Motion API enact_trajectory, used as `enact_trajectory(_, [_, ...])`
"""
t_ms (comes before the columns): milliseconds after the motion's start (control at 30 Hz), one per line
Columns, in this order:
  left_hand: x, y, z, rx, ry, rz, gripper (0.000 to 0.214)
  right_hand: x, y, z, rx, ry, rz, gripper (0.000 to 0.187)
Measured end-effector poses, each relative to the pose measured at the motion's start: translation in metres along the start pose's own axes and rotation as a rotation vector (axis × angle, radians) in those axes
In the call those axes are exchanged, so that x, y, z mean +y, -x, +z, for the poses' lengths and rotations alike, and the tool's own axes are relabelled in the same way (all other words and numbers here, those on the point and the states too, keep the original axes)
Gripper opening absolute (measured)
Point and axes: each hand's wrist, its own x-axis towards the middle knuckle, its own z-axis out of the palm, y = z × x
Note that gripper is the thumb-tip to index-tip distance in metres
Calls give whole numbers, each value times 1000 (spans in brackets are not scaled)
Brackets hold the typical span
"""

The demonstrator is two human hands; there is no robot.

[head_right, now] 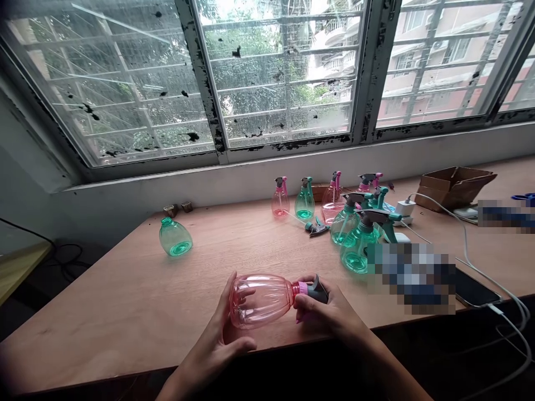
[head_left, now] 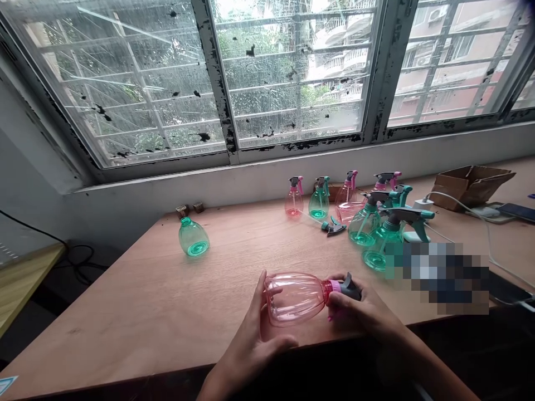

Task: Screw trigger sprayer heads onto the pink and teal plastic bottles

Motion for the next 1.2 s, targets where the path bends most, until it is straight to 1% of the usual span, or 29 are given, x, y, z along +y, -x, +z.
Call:
enact_trajectory(100, [2, 2, 0, 0, 68, -23, 98, -1, 1, 0, -3, 12, 0, 42])
enact_trajectory(200, [3, 0, 0, 14, 40, -35, 91, -1, 1, -1, 13, 10, -3, 41])
enact_trajectory(300, [2, -2, 0, 17, 23, 0, 92, 0, 0, -2, 24, -1, -17, 39])
enact_trajectory(400, [3, -3, 1, -10, 39, 20, 92, 3, 0, -3, 27, -11, -21, 38])
enact_trajectory(567, [5, -2, 1, 10, 31, 4, 95, 6, -1, -3, 39, -64, -9, 41])
enact_trajectory(667, [7, -3, 0, 26, 47, -18, 92, 5, -1, -2, 47, -97, -5, 42])
enact_trajectory(767, [8, -4, 0, 32, 66, -34, 88, 6, -2, -3, 29, -94, -4, 42])
enact_trajectory(867, [7, -5, 0, 24, 72, -10, 86, 7, -3, -4, 16, -77, -14, 41])
enact_trajectory(1067, [1, -3, 0, 38, 9, 40, 87, 8, -3, -4, 26, -89, -17, 39])
enact_trajectory(1100, [0, -3, 0, 32, 6, 38, 88, 7, -2, -4, 27, -97, -18, 39])
enact_trajectory(1200, [0, -2, -1, 32, 18, 7, 100, 7, -2, -3, 31, -106, -21, 39])
